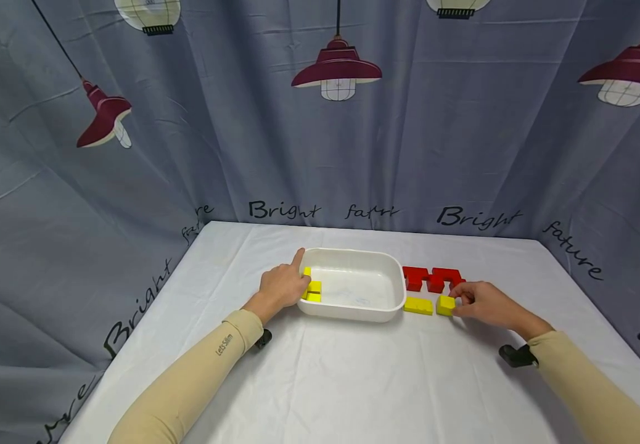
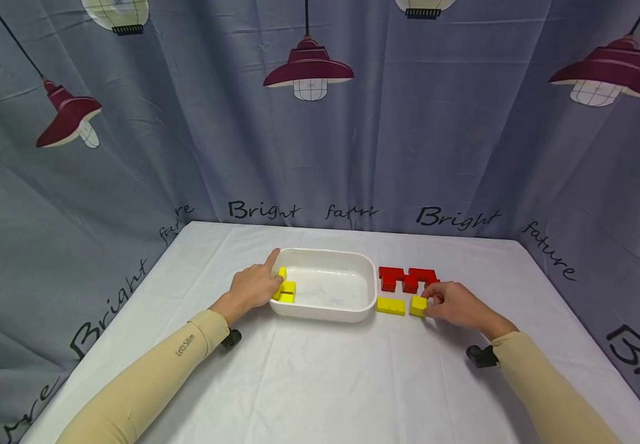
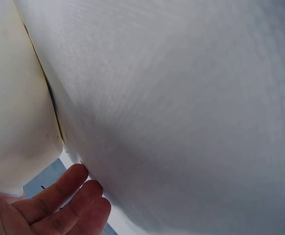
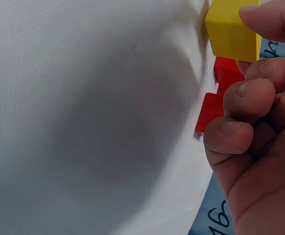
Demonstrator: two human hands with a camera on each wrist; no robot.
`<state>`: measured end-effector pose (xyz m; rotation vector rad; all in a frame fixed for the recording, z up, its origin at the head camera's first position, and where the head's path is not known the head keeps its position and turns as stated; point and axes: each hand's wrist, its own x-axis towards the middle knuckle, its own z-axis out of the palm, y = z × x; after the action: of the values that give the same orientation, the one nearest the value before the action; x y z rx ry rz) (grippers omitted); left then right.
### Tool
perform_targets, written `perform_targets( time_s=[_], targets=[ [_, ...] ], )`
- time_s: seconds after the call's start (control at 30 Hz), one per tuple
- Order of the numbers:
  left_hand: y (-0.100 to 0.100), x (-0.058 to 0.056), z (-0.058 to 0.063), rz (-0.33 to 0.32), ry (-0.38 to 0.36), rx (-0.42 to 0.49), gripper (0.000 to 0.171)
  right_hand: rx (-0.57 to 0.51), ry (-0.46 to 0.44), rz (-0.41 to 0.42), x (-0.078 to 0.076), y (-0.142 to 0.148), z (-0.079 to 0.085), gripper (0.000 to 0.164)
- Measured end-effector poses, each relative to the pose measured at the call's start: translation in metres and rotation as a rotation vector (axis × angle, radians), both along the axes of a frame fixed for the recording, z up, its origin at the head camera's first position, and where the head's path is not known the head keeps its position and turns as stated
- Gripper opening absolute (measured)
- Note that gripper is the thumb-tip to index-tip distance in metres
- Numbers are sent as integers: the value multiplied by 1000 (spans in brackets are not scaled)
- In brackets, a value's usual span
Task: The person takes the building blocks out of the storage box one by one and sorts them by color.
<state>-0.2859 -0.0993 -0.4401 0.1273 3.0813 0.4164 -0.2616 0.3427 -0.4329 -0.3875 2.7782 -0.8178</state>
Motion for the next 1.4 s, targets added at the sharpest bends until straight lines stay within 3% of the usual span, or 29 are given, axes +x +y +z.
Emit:
perform_targets(
  time_s=[0.67,1.17,1.4],
  targets=[
    [0,-1,0,-8,-6,-1,72,3,-33,-29,-1,-4,-1,42],
    [-1,-1,0,-14,-6,-13,69,-9,27,-21,1,-25,24,38],
    [-2,-1,0,-19,1,-16,69,-16,59,40,-6,-40,33,32]
  ],
)
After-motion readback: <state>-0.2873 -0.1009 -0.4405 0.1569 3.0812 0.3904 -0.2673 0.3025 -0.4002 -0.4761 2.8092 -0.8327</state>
